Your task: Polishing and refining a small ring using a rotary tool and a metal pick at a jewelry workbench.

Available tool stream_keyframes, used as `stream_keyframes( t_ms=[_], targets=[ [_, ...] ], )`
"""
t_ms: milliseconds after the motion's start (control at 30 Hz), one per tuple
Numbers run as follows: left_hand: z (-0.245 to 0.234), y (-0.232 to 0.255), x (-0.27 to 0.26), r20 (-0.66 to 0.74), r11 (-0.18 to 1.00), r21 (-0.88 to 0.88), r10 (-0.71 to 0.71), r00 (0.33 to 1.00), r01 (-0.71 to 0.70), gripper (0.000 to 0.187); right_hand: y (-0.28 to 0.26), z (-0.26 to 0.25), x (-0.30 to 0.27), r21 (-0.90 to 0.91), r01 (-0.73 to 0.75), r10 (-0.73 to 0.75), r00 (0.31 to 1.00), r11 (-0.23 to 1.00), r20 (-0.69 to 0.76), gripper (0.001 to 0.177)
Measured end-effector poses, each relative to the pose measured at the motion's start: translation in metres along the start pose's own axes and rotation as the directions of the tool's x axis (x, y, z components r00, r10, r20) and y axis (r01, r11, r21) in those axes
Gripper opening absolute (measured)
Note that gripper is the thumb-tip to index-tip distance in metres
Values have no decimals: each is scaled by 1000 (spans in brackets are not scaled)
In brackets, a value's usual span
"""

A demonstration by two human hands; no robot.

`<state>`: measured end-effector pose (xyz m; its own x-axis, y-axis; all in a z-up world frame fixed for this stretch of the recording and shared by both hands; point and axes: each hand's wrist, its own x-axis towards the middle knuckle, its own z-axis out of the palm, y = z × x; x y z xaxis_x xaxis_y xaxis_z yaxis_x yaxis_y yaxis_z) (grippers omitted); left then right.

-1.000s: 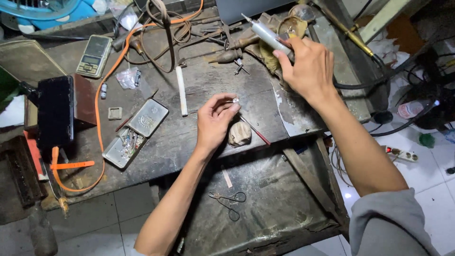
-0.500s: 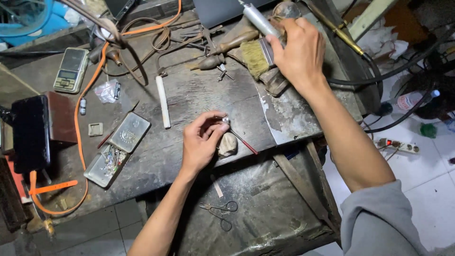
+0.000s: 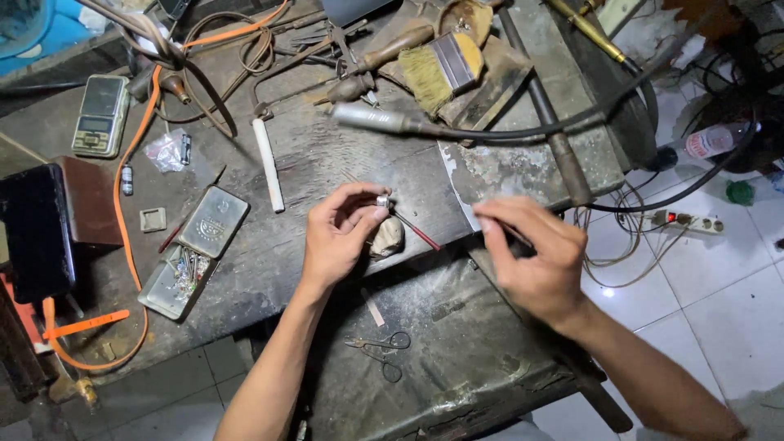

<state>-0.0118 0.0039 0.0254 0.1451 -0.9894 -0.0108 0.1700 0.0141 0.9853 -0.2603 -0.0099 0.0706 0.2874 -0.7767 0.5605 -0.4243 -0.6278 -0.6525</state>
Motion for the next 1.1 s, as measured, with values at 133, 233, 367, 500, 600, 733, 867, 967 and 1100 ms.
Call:
stream_keyframes(
  t_ms=[133,233,367,500,600,733,867,967,1100],
  targets=[
    [-6,-5,-2,26,1000,-23,-8,1000,9,31,-31,3,-21,39,-177,176,984,983,26,20],
    [-8,-5,-5,33,1000,-11,-7,999,7,30,-49,8,-28,86,-230,228,973,969,37,18],
    [-10,-5,-7,48,1000,-18,9,999,-8,27,-59,16,-37,112,-285,286,958,952,4,19],
    [-13,-3,-8,94,999,-38,11,995,-7,28,-69,27,-41,177,-303,314,949,936,-36,18],
    [-18,-9,-7,121,998,-64,30,992,-22,31,-71,36,-43,199,-266,293,948,943,-123,19],
    [-19,-6,-9,134,997,-74,41,990,-31,30,-74,38,-45,145,-232,257,950,962,-179,19],
    [-16,-7,-7,168,995,-89,60,984,-46,31,-68,48,-40,183,-235,263,953,955,-151,19],
    [-20,-8,-8,200,997,-68,50,979,-37,28,-61,54,-45,103,-258,267,960,961,-87,19],
    [-21,-5,-5,230,998,-40,53,972,-45,25,-61,55,-49,-82,-249,249,968,965,-6,17]
  ],
)
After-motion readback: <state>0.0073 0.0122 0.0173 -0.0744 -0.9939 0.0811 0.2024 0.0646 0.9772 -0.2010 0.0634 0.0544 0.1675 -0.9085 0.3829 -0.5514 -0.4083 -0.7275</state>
